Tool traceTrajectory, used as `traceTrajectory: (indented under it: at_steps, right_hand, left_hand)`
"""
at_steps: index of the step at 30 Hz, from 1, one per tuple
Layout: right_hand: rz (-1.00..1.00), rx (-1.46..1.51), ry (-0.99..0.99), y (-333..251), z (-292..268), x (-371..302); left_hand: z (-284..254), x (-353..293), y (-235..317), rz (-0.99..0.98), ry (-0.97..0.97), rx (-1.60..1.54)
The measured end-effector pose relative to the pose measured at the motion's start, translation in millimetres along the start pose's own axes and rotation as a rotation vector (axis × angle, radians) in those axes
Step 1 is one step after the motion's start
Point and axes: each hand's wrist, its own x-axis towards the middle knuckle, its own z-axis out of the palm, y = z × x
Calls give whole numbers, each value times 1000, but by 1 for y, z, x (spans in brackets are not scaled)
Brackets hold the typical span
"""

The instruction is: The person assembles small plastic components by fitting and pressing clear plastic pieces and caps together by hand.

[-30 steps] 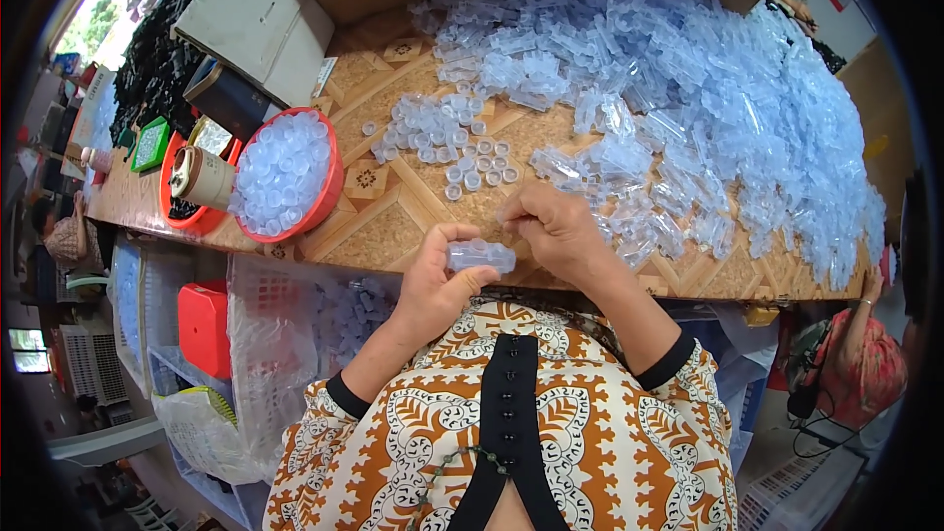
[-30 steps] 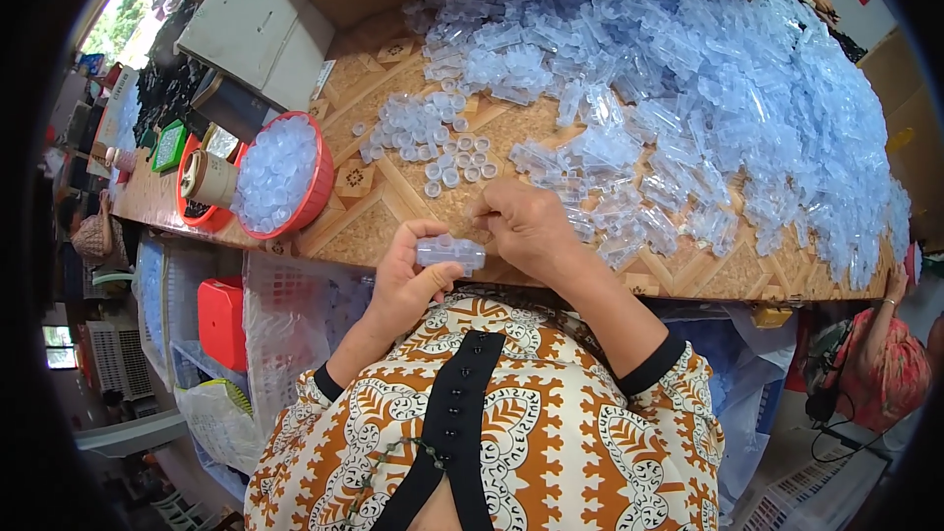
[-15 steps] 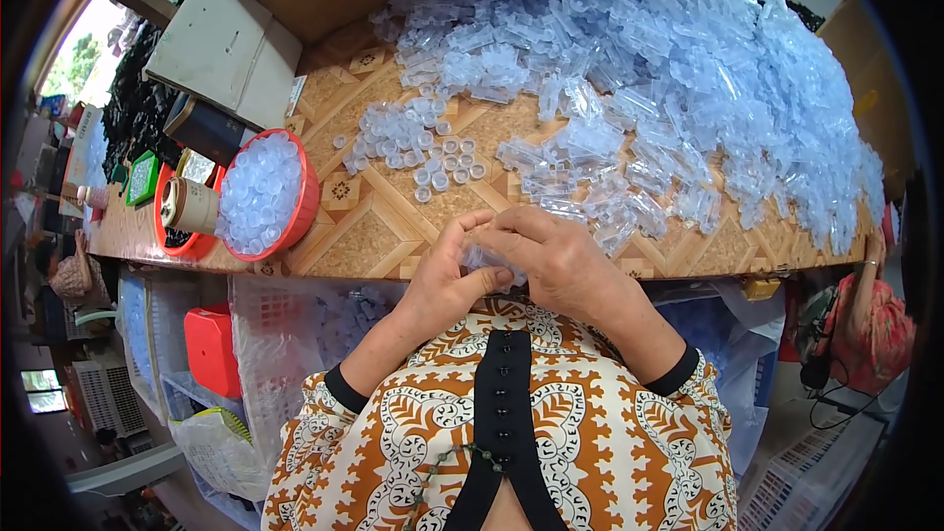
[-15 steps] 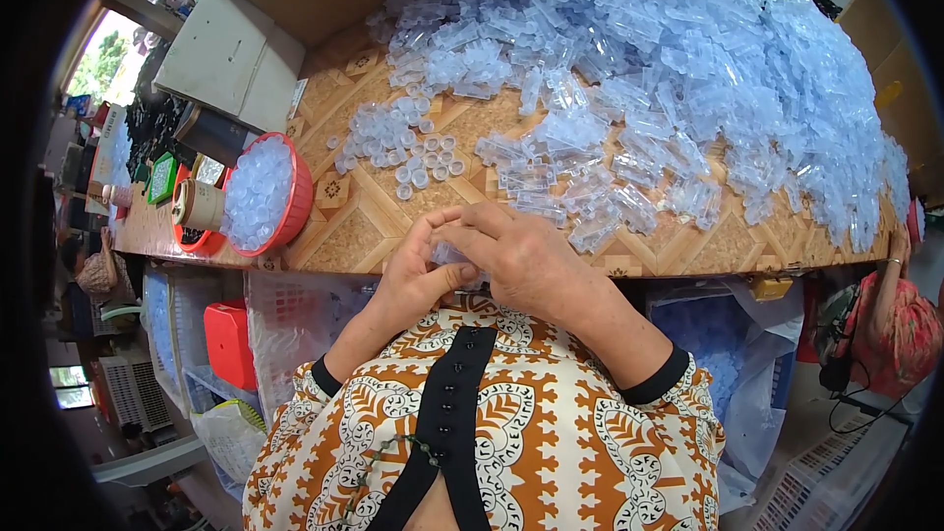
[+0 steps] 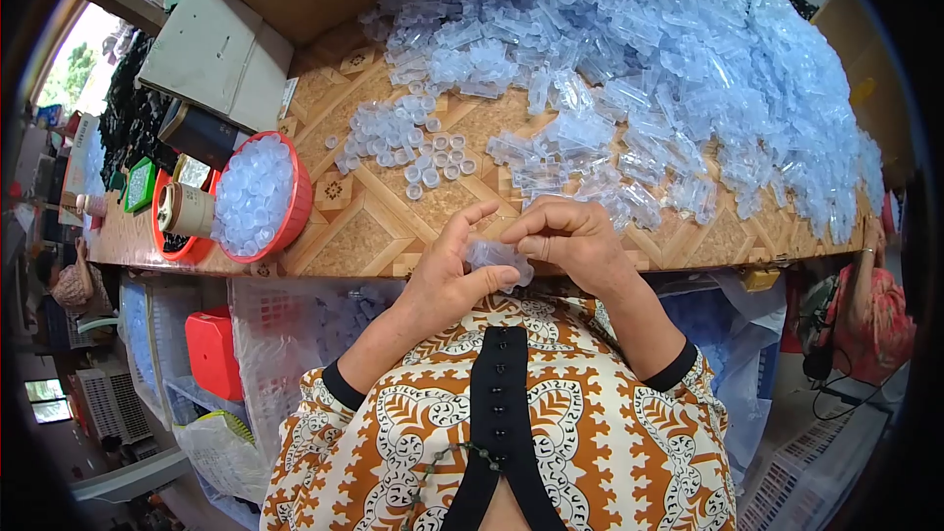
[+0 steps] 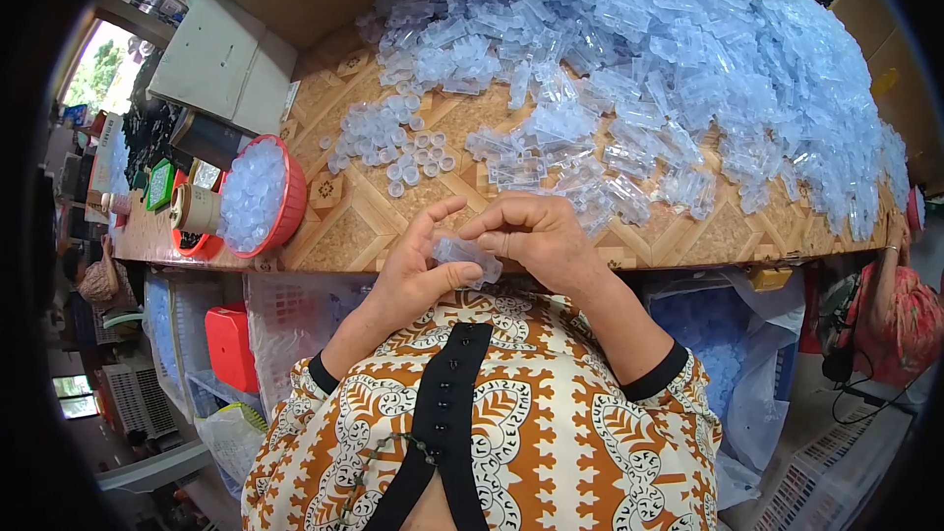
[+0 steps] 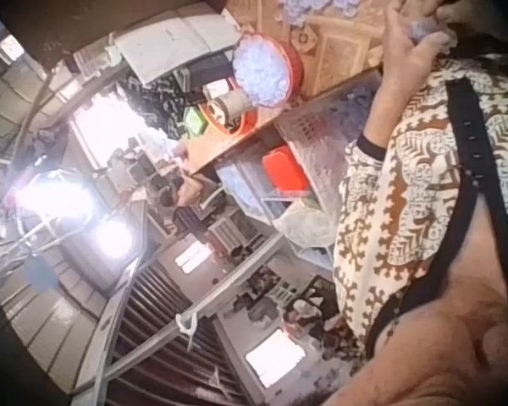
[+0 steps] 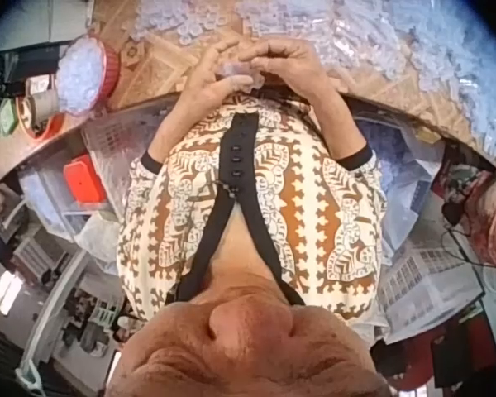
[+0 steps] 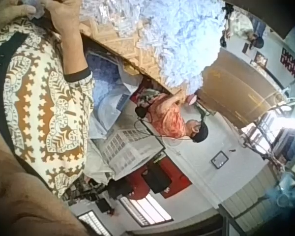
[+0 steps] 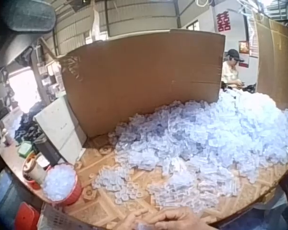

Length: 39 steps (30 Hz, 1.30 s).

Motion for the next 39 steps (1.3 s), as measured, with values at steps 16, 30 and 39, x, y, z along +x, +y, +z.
traceTrajectory:
  at_steps: [16,30,39]
  right_hand:
    - [340,369,-10,-1,8,2]
    - [302,625,-38,-2,16,-8]
    - [345,672,16,-12,24,-19]
  left_hand:
    - [-4,-2,-1,130,-2,192]
    - [4,-3,19,752,7,788]
    - [5,-1,10,787,-15,863]
